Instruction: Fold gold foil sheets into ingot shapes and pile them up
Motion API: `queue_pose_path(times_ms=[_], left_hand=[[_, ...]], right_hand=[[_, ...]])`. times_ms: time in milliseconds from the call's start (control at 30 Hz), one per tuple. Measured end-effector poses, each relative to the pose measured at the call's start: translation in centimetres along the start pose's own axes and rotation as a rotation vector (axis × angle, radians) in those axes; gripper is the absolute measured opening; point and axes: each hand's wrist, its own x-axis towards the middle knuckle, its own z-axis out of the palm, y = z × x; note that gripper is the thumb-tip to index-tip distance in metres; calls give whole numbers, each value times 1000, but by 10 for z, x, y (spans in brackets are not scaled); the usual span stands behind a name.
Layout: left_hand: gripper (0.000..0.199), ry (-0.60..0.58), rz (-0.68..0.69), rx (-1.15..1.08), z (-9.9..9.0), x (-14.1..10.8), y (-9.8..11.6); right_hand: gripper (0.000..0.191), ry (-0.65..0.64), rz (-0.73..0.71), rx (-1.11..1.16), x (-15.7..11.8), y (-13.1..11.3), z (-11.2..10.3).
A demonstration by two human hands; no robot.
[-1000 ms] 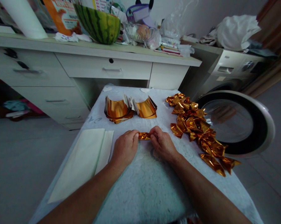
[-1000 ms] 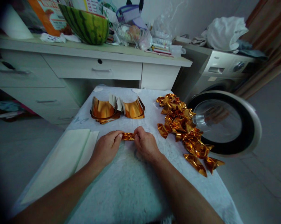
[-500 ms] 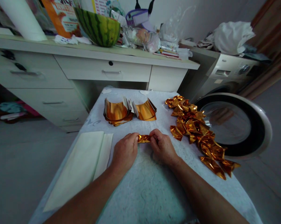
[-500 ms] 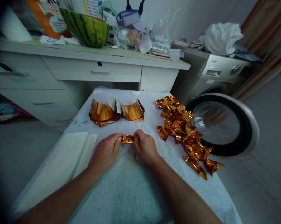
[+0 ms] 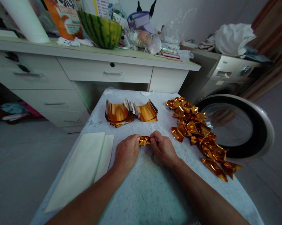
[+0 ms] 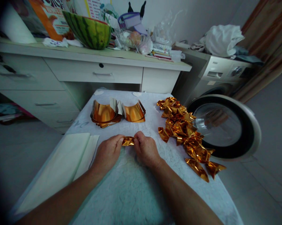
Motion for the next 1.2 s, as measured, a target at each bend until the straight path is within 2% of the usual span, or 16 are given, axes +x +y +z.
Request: queue_pose_path(times_ms=[300, 600, 867, 1067, 1200], left_hand=[[29, 35, -22, -39, -3, 1, -2], [26, 12, 72, -77, 2, -4, 0], [27, 40, 22, 3, 3, -1, -1], [27, 25, 91, 18, 7, -2, -3], [29, 34, 70, 45, 9, -2, -4]], right_hand=[[12, -42, -35, 10, -1, -1, 4], [14, 53, 25, 8, 1, 0, 4], [14, 23, -33, 9, -1, -4, 4], [15, 59, -28, -12, -1, 0, 5], [15, 52, -52, 10, -2, -1, 5]])
